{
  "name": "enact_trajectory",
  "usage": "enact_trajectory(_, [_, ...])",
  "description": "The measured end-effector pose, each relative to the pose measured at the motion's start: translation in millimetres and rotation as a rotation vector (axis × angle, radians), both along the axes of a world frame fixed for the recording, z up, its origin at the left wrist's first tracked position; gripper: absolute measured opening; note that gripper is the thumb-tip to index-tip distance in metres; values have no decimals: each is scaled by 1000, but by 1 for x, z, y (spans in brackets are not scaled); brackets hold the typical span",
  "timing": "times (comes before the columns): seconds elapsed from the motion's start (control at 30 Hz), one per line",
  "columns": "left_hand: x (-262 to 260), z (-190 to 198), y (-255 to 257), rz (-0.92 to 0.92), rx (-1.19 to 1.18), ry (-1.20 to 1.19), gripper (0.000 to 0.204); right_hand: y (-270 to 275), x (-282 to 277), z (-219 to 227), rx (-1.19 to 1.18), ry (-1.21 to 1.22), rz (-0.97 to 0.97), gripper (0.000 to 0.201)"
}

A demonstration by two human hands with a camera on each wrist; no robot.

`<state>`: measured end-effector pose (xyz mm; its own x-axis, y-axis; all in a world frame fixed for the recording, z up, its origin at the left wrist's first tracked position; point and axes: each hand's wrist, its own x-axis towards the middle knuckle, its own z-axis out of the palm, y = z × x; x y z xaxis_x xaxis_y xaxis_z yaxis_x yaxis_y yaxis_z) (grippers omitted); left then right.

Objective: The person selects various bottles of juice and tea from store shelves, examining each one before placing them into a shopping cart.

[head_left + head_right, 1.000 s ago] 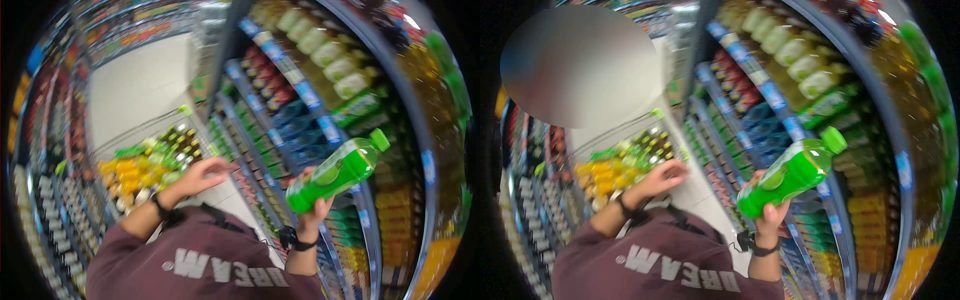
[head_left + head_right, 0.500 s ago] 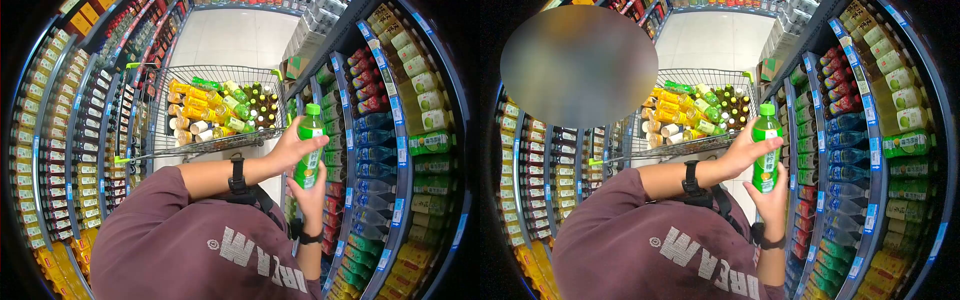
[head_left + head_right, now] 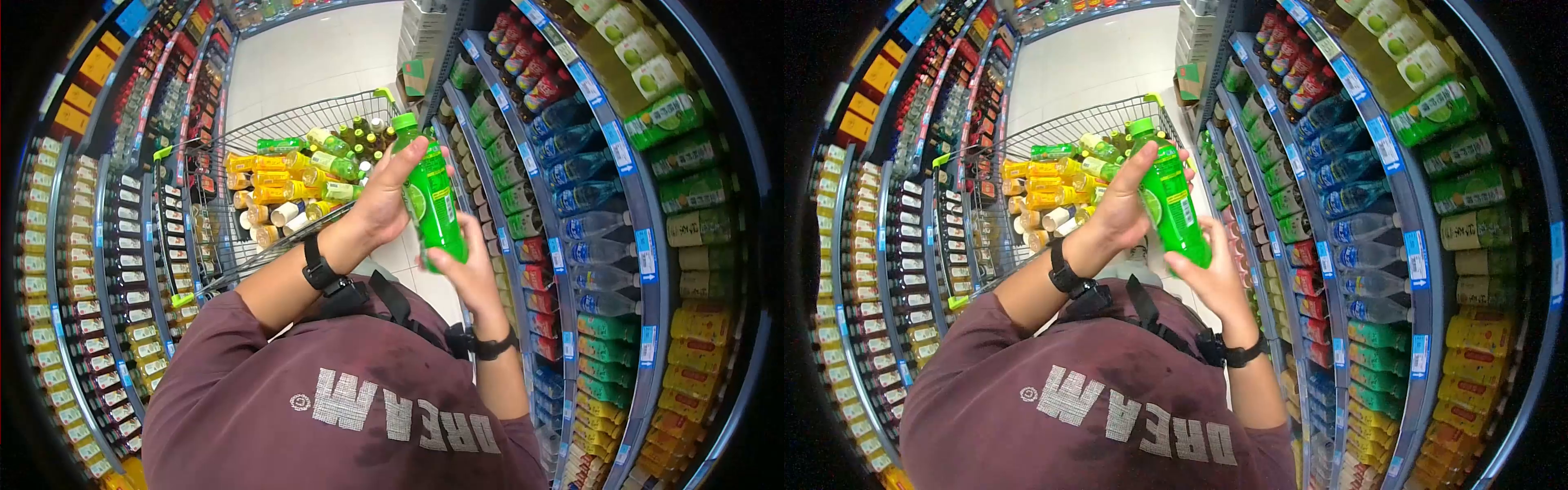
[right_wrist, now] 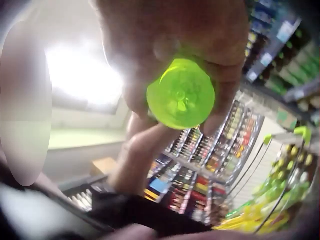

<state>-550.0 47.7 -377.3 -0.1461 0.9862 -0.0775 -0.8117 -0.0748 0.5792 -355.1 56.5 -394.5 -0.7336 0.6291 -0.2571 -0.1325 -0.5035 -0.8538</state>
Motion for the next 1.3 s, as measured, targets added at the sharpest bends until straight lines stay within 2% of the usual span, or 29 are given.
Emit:
enact_trajectory(0.07, [9,8,-1,110,-59,180,58,3,-7,-13,915,-312,-277,66])
enact_trajectory(0.1, [8,1,2,26,9,179,64,3,-5,-13,871,-331,-305,73])
enact_trajectory(0.13, [8,0,2,-29,42,169,59,5,-1,-14,991,-366,-318,70])
enact_trajectory(0.2, [14,4,4,1,30,487,55,7,6,-17,437,-104,-227,66])
enact_trajectory(0.23, [11,8,1,-213,10,546,52,10,8,-9,244,31,-155,64])
enact_trajectory(0.27, [12,4,1,-326,-25,514,52,14,11,-2,53,160,-87,64])
enact_trajectory(0.33, [12,-5,2,-551,-102,465,51,23,9,-28,79,186,-61,59])
enact_trajectory(0.37, [13,-11,10,-425,-121,415,50,32,1,-34,479,-94,-127,54])
enact_trajectory(0.4, [13,-20,21,-296,-138,367,49,38,6,-32,632,-427,-49,50])
enact_trajectory(0.43, [3,-43,31,-240,-140,479,54,43,5,-16,779,-752,74,47])
enact_trajectory(0.47, [-14,-60,37,-230,-145,499,54,48,2,-24,782,-729,74,47])
enact_trajectory(0.53, [-47,-91,49,-24,-266,991,65,62,17,-65,822,-886,-36,51])
enact_trajectory(0.6, [-106,-133,64,53,-377,1372,71,67,55,-117,804,-943,-114,53])
enact_trajectory(0.63, [-133,-138,66,40,-443,1475,70,72,78,-147,806,-970,-186,54])
enact_trajectory(0.67, [-181,-188,71,99,-438,1716,69,64,107,-182,783,-1172,-169,55])
enact_trajectory(0.7, [-212,-199,70,70,-591,1846,68,54,133,-210,675,-1227,-96,54])
enact_trajectory(0.77, [-268,-224,64,79,-700,2131,60,4,202,-289,539,-1369,-75,55])
enact_trajectory(0.8, [-315,-262,61,85,-627,2158,57,-29,236,-330,457,-1325,-106,59])
enact_trajectory(0.83, [-328,-255,58,15,-716,2282,54,-59,272,-369,465,-1365,94,63])
enact_trajectory(0.87, [-342,-257,54,-5,-706,2278,54,-106,311,-423,115,-1458,35,59])
enact_trajectory(0.93, [-378,-268,53,-108,-749,2449,49,-142,265,-337,-412,-1397,110,55])
enact_trajectory(0.97, [-396,-279,53,-125,-734,2442,49,-214,324,-418,-574,-1132,39,53])
enact_trajectory(1.0, [-413,-300,53,-207,-751,2473,49,-259,350,-453,-760,-879,-22,51])
enact_trajectory(1.03, [-428,-322,53,-295,-764,2501,49,-272,327,-424,-766,-1049,-37,50])
enact_trajectory(1.13, [-454,-374,52,-267,-731,2421,57,-232,232,-327,-847,-1066,-243,49])
enact_trajectory(1.17, [-438,-349,56,-386,-809,2312,69,-215,212,-310,-840,-1058,-294,48])
enact_trajectory(1.2, [-434,-335,58,-399,-796,2303,69,-188,182,-286,-816,-1045,-345,48])
enact_trajectory(1.27, [-416,-327,72,-566,-855,2234,78,-142,166,-270,-710,-1050,-388,46])
enact_trajectory(1.3, [-448,-385,65,-571,-740,2119,81,-115,159,-263,-591,-1025,-437,44])
